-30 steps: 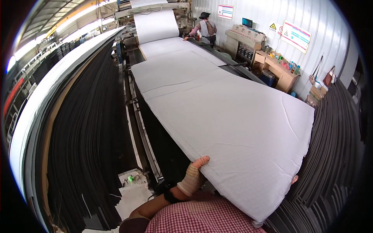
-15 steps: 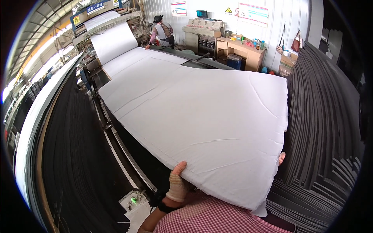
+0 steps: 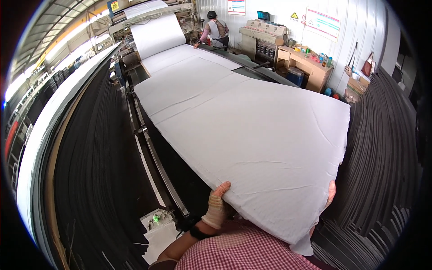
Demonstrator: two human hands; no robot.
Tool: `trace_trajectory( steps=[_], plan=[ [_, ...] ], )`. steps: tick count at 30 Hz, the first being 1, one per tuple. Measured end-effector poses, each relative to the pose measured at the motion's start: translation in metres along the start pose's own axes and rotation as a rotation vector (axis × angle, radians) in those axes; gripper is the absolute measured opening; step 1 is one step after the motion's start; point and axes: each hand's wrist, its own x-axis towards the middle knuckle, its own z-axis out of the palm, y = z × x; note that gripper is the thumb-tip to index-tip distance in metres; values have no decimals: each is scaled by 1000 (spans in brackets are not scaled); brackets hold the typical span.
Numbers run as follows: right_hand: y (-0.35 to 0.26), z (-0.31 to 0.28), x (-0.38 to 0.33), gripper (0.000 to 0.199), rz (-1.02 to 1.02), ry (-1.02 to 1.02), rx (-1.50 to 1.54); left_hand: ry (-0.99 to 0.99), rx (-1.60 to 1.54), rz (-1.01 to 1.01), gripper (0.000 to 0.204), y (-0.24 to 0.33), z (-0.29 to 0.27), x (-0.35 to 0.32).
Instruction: The recorder picks up large sheets of white material from a stack and feeds them into an industrial processing machine.
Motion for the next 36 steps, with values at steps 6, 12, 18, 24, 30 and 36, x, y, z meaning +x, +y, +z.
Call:
trace_trajectory(
  steps=[6,12,18,24,30,36],
  plan=[
    [6,8,-20,62,-114,100,-488,-55,88,-58,74,1,0,-6],
    [10,31,-23,65,143,24,-422,-126,200,-177,86,5,9,-35],
    [35,35,-31,69,280,-218,-549,-103,125,-113,83,32,-2,-56],
    [64,40,-25,78,623,-231,-272,251,-22,201,25,58,-68,-59],
    [93,9,-4,65,597,-203,-313,387,175,382,13,67,-125,-64],
    [103,-45,48,59,523,103,-99,473,260,391,16,65,-129,-60]
  ],
)
